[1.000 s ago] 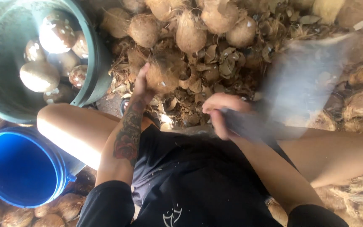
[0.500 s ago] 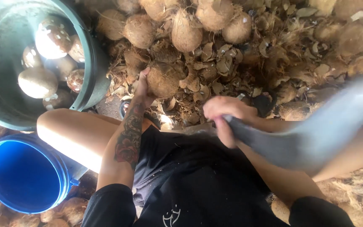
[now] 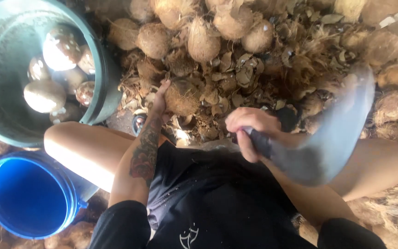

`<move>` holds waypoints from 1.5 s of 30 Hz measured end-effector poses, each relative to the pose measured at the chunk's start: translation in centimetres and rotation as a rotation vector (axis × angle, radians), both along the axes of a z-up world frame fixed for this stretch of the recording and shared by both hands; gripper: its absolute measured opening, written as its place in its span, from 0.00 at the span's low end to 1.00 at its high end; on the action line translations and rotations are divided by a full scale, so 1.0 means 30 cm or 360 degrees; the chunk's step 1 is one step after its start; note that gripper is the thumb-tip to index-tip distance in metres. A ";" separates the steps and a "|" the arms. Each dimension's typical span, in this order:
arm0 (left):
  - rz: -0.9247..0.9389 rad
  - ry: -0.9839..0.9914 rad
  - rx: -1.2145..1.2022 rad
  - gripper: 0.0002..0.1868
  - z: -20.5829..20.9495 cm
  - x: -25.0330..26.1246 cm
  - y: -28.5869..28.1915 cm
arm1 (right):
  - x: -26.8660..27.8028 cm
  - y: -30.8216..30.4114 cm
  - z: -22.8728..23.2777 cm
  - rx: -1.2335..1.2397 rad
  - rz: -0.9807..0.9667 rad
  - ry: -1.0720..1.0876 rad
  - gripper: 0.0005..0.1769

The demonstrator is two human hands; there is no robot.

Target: The person sits on the ground surrounded by coconuts and uses a large knife to peel the husks off several coconuts. The person holds each coconut in one hand and strikes it repeatedly with the knife to remove the outer layer, then places the peeled coconut into a nearby bucket.

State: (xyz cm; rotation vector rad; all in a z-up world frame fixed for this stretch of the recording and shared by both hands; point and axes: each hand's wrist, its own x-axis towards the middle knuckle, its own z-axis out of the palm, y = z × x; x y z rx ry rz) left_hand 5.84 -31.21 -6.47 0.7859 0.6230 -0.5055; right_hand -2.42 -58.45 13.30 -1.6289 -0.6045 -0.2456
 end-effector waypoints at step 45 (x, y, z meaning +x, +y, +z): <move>-0.1298 -0.1270 0.0981 0.58 0.385 -0.036 -0.240 | 0.205 0.059 -0.479 -0.0150 -0.0084 0.0535 0.19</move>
